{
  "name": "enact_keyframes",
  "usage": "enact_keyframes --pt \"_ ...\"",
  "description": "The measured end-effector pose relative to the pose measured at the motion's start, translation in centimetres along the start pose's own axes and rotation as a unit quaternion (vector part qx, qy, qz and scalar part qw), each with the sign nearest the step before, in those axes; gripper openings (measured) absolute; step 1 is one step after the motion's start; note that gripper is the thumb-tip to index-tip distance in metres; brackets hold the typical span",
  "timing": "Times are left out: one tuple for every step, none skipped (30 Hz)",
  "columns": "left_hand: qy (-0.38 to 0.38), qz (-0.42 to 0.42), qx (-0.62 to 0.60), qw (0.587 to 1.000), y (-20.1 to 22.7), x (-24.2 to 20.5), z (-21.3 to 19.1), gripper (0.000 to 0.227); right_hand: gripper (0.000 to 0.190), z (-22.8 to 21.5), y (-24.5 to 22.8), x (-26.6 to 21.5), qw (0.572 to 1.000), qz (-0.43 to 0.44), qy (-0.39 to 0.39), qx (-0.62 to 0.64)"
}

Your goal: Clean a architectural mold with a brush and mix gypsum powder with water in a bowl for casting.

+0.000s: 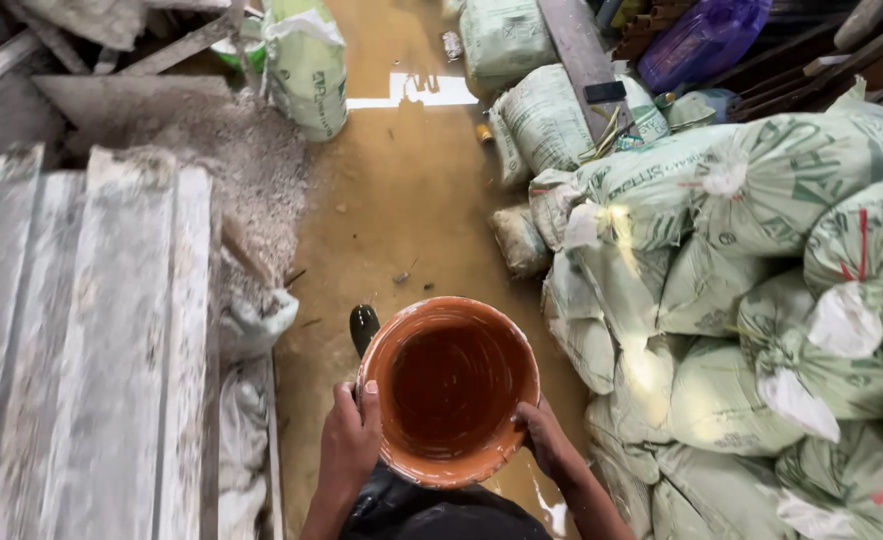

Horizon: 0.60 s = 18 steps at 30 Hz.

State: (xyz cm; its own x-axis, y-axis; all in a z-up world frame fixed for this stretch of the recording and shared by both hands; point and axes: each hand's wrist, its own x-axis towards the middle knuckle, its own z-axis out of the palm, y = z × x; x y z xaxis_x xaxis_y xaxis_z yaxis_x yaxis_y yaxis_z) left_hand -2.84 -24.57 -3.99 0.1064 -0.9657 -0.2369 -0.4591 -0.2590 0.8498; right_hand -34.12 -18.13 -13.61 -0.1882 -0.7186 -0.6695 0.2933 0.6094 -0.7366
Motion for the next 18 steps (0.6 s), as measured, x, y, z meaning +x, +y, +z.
enact_keyframes --pt "-0.009 0.003 0.001 1.000 0.0 3.4 0.6 0.038 0.045 0.6 -1.2 2.0 1.000 0.000 0.008 0.004" --pt "-0.014 0.014 0.006 1.000 0.2 6.8 1.2 0.037 0.042 1.4 -2.6 3.9 1.000 -0.010 0.014 0.013" --pt "-0.019 0.026 0.013 0.999 0.6 10.5 1.4 0.036 0.040 2.4 -4.1 5.9 0.999 -0.019 0.020 0.024" --pt "-0.029 0.030 0.015 0.999 1.7 14.2 1.3 0.036 0.040 3.6 -6.1 7.9 0.999 -0.019 0.028 0.031" --pt "-0.036 0.052 0.035 0.997 2.8 18.0 0.9 0.034 0.038 5.0 -8.1 10.1 0.998 -0.016 0.043 0.038" --pt "-0.044 0.074 0.055 0.995 3.9 21.6 0.5 0.032 0.036 6.4 -10.1 12.0 0.997 -0.013 0.059 0.045" --pt "-0.052 0.069 0.055 0.995 6.0 23.9 -0.7 0.032 0.036 7.4 -11.5 13.1 0.997 -0.006 0.065 0.046" --pt "-0.068 0.064 0.068 0.993 8.1 26.0 -1.8 0.032 0.035 8.3 -12.9 13.9 0.996 0.006 0.079 0.052" --pt "-0.076 0.067 0.080 0.992 10.5 28.5 -2.9 0.032 0.033 9.2 -14.7 15.5 0.994 0.009 0.086 0.059" --pt "-0.076 0.069 0.079 0.992 11.9 31.0 -3.5 0.032 0.033 10.1 -16.6 17.0 0.994 0.007 0.088 0.060" --pt "-0.079 0.070 0.072 0.992 13.2 33.0 -4.0 0.032 0.032 10.9 -17.8 17.9 0.994 -0.007 0.081 0.068" --pt "-0.081 0.071 0.065 0.992 14.5 34.8 -4.3 0.032 0.031 11.4 -18.9 18.8 0.994 -0.022 0.075 0.076" --pt "-0.086 0.075 0.069 0.991 15.2 36.4 -4.7 0.032 0.031 12.2 -19.6 19.8 0.993 -0.023 0.078 0.083" --pt "-0.085 0.090 0.064 0.990 15.9 37.9 -5.1 0.033 0.027 12.9 -20.2 20.8 0.992 -0.024 0.084 0.093" --pt "-0.081 0.105 0.056 0.990 16.5 39.6 -5.1 0.033 0.024 13.4 -21.0 22.1 0.991 -0.027 0.090 0.099" --pt "-0.084 0.111 0.057 0.989 17.2 41.2 -5.3 0.033 0.024 14.4 -22.4 23.0 0.990 -0.030 0.092 0.104" --pt "-0.088 0.104 0.065 0.988 17.5 42.4 -5.5 0.034 0.021 15.3 -23.6 23.6 0.990 -0.035 0.093 0.102" --pt "-0.093 0.097 0.073 0.988 17.8 43.6 -5.7 0.034 0.019 16.2 -24.6 24.3 0.990 -0.040 0.094 0.099"
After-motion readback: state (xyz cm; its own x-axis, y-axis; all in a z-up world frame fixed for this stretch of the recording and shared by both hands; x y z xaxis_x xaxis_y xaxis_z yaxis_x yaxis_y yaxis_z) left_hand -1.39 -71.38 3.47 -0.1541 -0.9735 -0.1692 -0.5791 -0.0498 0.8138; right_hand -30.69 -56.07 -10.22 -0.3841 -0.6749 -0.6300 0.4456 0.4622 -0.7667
